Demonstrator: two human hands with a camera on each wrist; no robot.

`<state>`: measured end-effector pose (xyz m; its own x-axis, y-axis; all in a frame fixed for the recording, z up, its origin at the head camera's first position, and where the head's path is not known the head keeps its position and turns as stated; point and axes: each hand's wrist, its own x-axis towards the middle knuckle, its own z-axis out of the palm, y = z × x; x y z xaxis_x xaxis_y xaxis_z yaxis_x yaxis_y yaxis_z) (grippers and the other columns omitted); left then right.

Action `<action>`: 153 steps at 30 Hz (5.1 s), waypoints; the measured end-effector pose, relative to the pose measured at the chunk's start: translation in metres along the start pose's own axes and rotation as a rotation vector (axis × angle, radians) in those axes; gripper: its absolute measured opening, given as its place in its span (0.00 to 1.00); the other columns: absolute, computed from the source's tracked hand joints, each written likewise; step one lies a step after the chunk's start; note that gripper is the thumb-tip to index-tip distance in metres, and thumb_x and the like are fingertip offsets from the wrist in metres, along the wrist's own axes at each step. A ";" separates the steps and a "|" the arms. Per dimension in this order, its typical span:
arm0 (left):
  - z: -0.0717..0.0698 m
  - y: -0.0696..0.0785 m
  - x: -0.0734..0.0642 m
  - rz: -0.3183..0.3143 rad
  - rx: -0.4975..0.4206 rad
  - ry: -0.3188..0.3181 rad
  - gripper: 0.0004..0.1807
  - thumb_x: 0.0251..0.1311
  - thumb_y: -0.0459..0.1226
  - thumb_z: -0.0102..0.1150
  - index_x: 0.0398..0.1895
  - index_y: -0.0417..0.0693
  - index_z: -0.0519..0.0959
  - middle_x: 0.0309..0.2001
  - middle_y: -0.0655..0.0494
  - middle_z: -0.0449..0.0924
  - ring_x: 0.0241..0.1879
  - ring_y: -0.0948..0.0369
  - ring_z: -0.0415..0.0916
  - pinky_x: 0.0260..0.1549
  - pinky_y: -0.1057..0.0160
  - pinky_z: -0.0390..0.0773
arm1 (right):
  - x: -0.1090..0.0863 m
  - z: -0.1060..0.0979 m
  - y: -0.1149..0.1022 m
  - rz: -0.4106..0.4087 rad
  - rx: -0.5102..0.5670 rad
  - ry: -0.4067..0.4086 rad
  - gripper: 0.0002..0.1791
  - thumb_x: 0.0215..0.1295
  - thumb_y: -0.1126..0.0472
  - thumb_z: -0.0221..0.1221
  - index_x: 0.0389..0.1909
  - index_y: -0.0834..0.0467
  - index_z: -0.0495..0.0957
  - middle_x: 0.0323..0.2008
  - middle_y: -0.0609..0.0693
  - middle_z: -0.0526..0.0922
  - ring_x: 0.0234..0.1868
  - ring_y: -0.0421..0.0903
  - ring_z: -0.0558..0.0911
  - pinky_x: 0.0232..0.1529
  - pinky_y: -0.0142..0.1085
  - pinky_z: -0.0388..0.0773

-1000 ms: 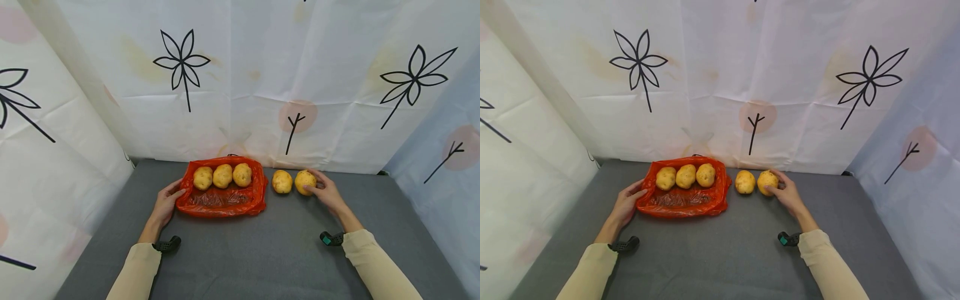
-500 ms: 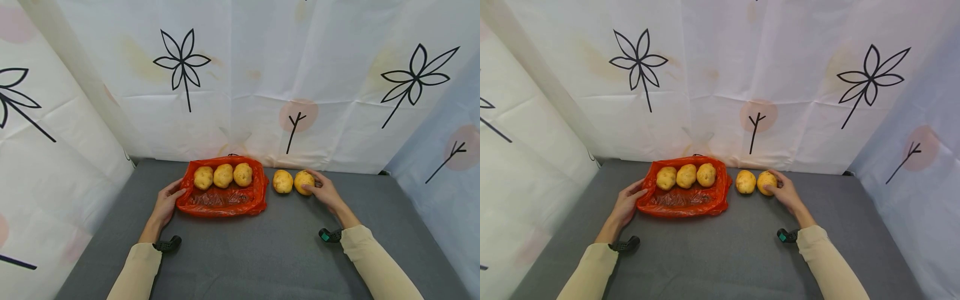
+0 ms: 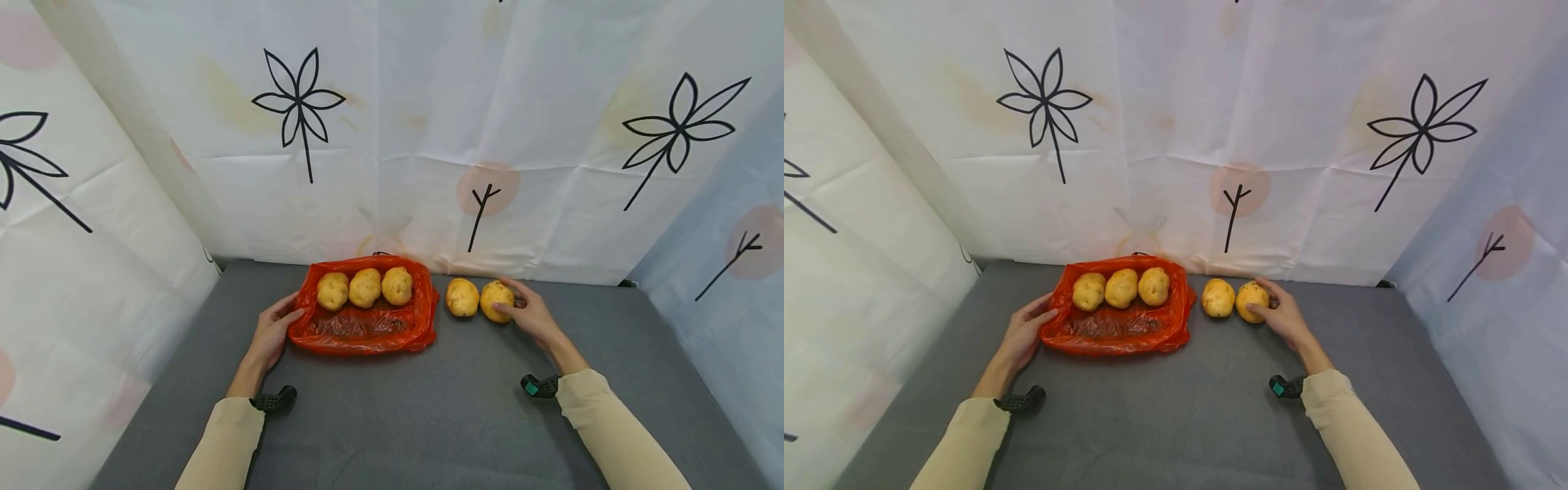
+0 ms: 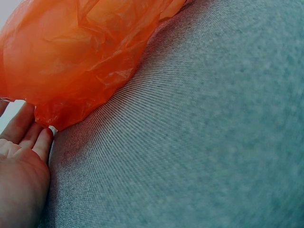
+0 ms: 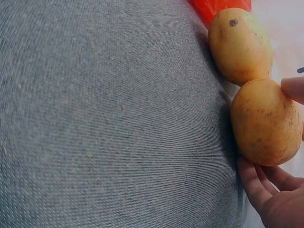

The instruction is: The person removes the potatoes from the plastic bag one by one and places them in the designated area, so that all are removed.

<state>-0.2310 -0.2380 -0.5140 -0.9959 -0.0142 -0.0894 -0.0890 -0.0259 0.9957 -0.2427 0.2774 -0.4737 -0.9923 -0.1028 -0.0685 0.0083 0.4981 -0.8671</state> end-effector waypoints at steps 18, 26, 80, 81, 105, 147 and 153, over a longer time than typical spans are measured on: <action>-0.001 -0.002 0.002 0.016 0.025 0.010 0.29 0.75 0.35 0.55 0.76 0.41 0.64 0.72 0.43 0.64 0.63 0.62 0.68 0.52 0.74 0.75 | -0.003 0.000 -0.004 0.014 0.014 -0.016 0.41 0.73 0.55 0.62 0.80 0.58 0.54 0.73 0.71 0.58 0.71 0.69 0.63 0.62 0.62 0.69; 0.000 -0.003 0.003 0.029 0.037 0.010 0.29 0.75 0.35 0.56 0.76 0.41 0.64 0.71 0.43 0.65 0.62 0.62 0.69 0.51 0.74 0.76 | -0.003 0.000 -0.005 0.001 0.029 0.008 0.42 0.69 0.57 0.66 0.79 0.60 0.56 0.71 0.71 0.62 0.68 0.69 0.68 0.56 0.52 0.76; 0.000 -0.005 0.000 0.018 0.019 0.013 0.29 0.74 0.35 0.56 0.76 0.40 0.65 0.72 0.43 0.64 0.61 0.64 0.69 0.52 0.74 0.76 | -0.036 -0.014 -0.039 -0.065 -0.045 0.059 0.44 0.68 0.53 0.68 0.79 0.55 0.57 0.73 0.69 0.59 0.69 0.71 0.62 0.58 0.66 0.70; 0.000 -0.005 0.000 0.022 0.023 0.009 0.29 0.74 0.36 0.56 0.76 0.40 0.64 0.72 0.42 0.64 0.61 0.65 0.69 0.52 0.74 0.76 | -0.037 -0.013 -0.041 -0.070 -0.043 0.061 0.44 0.67 0.53 0.68 0.79 0.54 0.57 0.73 0.69 0.59 0.70 0.70 0.62 0.58 0.66 0.70; 0.000 -0.003 0.000 0.002 0.020 0.022 0.29 0.74 0.34 0.56 0.76 0.42 0.65 0.71 0.45 0.65 0.64 0.61 0.68 0.52 0.74 0.75 | -0.028 0.039 -0.084 -0.231 0.091 -0.003 0.37 0.66 0.60 0.69 0.75 0.53 0.66 0.70 0.63 0.67 0.67 0.66 0.68 0.62 0.63 0.69; 0.000 -0.002 0.001 0.005 0.018 0.017 0.29 0.75 0.34 0.55 0.76 0.40 0.64 0.71 0.43 0.64 0.60 0.65 0.70 0.50 0.74 0.76 | 0.036 0.118 -0.125 -0.223 0.061 -0.122 0.38 0.64 0.59 0.70 0.74 0.55 0.67 0.71 0.63 0.66 0.70 0.63 0.66 0.64 0.60 0.67; 0.000 -0.002 0.001 0.015 0.014 0.026 0.29 0.74 0.34 0.57 0.76 0.39 0.64 0.71 0.42 0.64 0.58 0.67 0.71 0.50 0.73 0.77 | 0.046 0.123 -0.124 -0.195 0.047 -0.119 0.37 0.65 0.60 0.69 0.74 0.55 0.67 0.71 0.64 0.66 0.67 0.65 0.68 0.63 0.59 0.70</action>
<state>-0.2313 -0.2377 -0.5162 -0.9964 -0.0401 -0.0745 -0.0741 -0.0115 0.9972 -0.2738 0.1052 -0.4299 -0.9541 -0.2957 0.0471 -0.1736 0.4183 -0.8916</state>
